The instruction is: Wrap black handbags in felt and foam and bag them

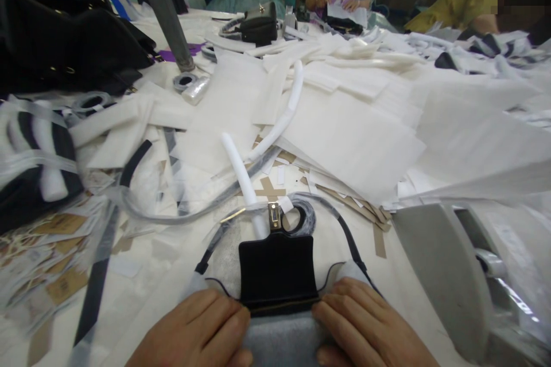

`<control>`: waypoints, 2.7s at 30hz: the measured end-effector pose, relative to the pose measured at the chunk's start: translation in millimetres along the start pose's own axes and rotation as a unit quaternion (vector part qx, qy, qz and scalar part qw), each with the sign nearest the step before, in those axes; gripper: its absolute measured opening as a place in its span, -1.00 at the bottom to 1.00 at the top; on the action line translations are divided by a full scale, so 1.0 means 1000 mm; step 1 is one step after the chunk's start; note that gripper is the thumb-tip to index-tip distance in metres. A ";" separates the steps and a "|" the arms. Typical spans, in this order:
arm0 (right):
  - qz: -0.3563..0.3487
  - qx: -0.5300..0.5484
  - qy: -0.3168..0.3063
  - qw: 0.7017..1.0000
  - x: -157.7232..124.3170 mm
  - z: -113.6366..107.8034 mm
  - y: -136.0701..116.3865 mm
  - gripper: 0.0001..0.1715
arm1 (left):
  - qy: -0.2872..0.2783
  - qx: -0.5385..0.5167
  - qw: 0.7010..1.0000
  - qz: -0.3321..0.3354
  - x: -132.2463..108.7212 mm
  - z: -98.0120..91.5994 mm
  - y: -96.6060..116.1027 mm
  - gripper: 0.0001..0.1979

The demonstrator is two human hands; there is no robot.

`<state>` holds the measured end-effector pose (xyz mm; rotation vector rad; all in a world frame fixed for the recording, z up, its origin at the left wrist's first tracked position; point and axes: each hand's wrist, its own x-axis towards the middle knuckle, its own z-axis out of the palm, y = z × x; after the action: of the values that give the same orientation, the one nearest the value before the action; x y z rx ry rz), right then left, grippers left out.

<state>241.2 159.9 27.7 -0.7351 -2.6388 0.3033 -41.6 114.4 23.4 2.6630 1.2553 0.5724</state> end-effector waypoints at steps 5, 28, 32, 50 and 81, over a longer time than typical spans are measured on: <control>0.058 0.021 -0.084 0.995 0.011 0.007 0.004 -0.55 | -0.043 0.027 0.998 -0.038 0.006 -0.001 -0.003 -0.65; 0.135 -0.038 -0.134 0.981 0.008 0.035 0.011 -0.62 | -0.096 0.051 0.990 -0.085 0.002 0.020 -0.009 -0.73; 0.135 -0.017 -0.047 0.990 0.007 0.035 0.013 -0.85 | -0.090 0.047 0.990 -0.094 0.003 0.019 -0.009 -0.73; 0.125 -0.059 -0.046 0.989 0.012 0.037 0.006 -0.71 | -0.074 0.126 0.989 0.005 0.014 0.018 0.000 -0.60; 0.193 -0.031 -0.095 0.976 0.005 0.012 -0.017 -0.40 | -0.086 0.094 0.982 -0.142 -0.034 0.039 0.070 -0.12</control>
<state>224.9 147.1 22.9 -1.3033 -2.6740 0.4169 4.1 44.4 -1.8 2.5382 1.6665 0.1888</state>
